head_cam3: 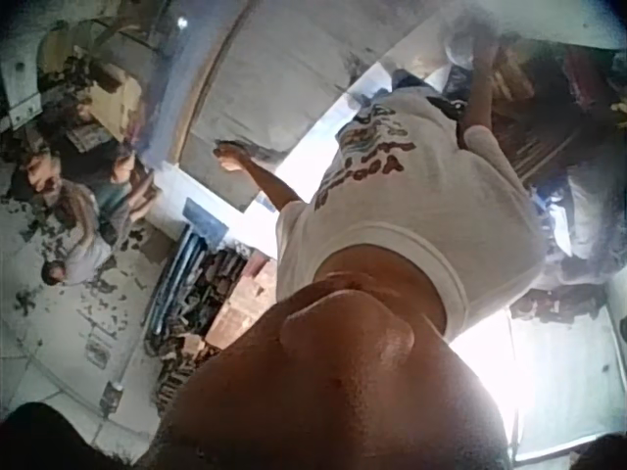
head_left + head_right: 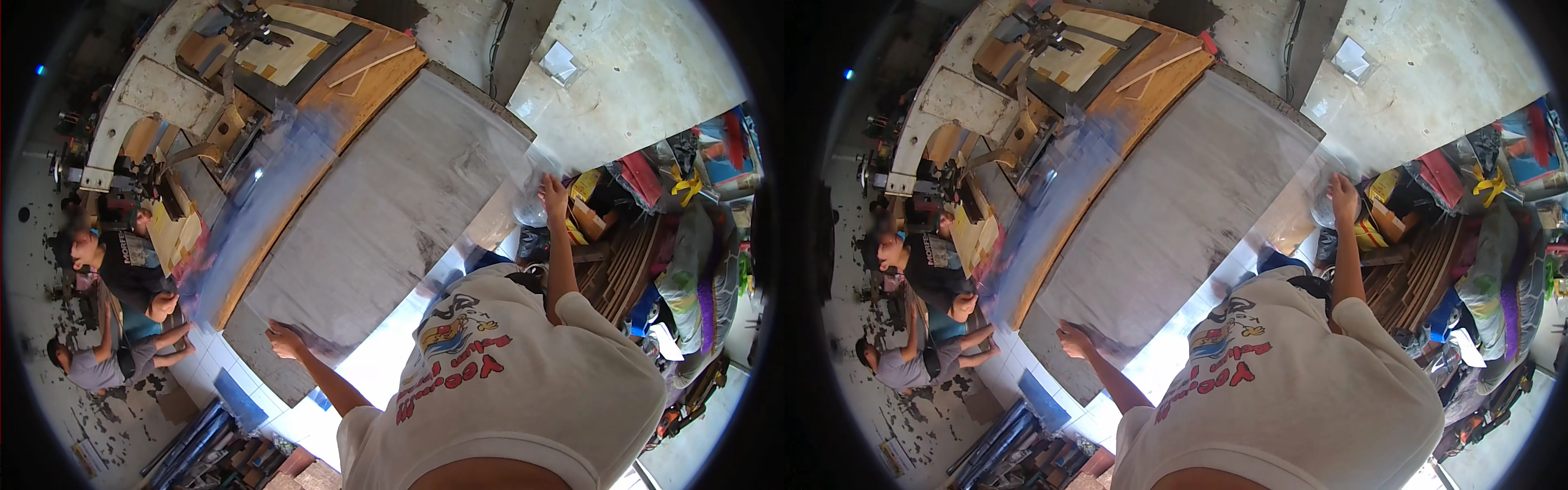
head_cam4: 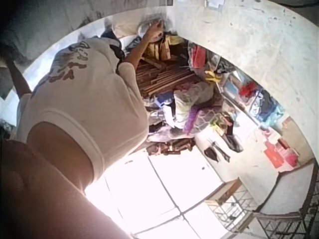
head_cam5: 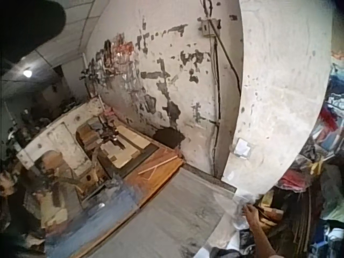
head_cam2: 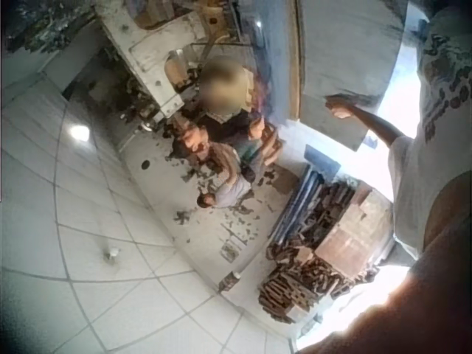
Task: The person spreads, aligns, and smooths plastic sheets over a table by hand.
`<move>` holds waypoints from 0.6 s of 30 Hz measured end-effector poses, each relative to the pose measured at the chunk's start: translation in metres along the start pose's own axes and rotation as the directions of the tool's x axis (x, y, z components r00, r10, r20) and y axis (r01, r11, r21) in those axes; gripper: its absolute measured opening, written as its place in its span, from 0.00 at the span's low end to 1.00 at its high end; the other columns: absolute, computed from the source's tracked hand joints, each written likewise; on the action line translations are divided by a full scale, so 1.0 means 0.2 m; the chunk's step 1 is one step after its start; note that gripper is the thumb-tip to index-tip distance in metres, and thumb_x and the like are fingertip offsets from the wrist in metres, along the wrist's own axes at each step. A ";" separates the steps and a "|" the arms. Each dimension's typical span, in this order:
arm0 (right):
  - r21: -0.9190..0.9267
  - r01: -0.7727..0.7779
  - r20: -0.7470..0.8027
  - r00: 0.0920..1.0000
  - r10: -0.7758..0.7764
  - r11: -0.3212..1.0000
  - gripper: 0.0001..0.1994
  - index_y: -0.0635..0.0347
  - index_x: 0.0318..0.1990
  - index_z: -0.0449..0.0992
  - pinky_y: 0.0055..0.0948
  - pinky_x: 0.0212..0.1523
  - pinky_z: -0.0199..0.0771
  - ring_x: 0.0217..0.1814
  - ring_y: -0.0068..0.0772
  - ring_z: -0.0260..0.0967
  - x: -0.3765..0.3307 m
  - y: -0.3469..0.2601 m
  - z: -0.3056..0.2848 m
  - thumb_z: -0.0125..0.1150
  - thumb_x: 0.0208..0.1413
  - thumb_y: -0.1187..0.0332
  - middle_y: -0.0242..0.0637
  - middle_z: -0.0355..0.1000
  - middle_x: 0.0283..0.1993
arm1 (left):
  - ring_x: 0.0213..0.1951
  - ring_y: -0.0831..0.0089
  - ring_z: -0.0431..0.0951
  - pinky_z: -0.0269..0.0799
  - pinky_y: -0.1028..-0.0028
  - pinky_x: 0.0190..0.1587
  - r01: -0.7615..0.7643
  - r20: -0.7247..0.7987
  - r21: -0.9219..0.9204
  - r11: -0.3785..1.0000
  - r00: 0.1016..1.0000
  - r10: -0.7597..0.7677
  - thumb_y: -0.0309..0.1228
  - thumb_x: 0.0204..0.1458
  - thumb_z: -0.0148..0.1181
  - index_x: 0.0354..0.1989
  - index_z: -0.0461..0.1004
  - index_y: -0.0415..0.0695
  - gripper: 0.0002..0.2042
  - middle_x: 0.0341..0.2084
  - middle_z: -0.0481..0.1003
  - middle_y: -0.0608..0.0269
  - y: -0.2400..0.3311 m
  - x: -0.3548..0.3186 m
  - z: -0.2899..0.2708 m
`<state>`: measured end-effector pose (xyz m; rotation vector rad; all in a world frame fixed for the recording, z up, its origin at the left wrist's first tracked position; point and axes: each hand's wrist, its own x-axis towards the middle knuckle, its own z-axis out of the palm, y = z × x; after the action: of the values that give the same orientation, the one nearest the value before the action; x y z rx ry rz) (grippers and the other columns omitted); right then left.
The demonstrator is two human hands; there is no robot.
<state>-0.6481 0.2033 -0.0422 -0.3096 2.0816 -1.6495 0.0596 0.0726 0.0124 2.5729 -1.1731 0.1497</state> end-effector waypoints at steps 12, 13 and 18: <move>-0.032 -0.024 -0.170 0.985 0.018 0.999 0.16 0.65 0.40 0.76 0.24 0.27 0.71 0.27 0.21 0.68 0.06 0.00 0.02 0.60 0.53 0.60 0.33 0.72 0.27 | 0.25 0.47 0.76 0.67 0.52 0.24 -0.004 -0.086 -0.047 0.999 0.996 0.000 0.50 0.59 0.39 0.30 0.72 0.44 0.22 0.21 0.76 0.50 0.03 -0.03 0.02; -0.347 0.096 -0.398 0.886 -0.239 0.933 0.15 0.64 0.37 0.77 0.29 0.28 0.72 0.25 0.28 0.69 0.19 0.08 -0.06 0.60 0.52 0.59 0.37 0.73 0.26 | 0.24 0.47 0.76 0.67 0.52 0.23 -0.024 -0.077 -0.049 0.999 0.997 0.021 0.49 0.59 0.40 0.30 0.72 0.45 0.21 0.20 0.75 0.51 0.07 -0.04 0.06; -0.301 0.577 -0.013 0.794 -0.608 0.759 0.11 0.63 0.34 0.73 0.24 0.29 0.66 0.26 0.23 0.65 0.05 -0.75 0.41 0.56 0.57 0.63 0.34 0.70 0.25 | 0.25 0.49 0.75 0.68 0.54 0.25 0.030 -0.093 0.002 1.000 0.995 -0.030 0.43 0.58 0.47 0.29 0.71 0.42 0.16 0.22 0.75 0.49 0.03 -0.03 0.01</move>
<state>-0.6328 0.0895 0.0864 -1.1055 2.4720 -1.7093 0.0516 0.0715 0.0103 2.5557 -1.1016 0.2615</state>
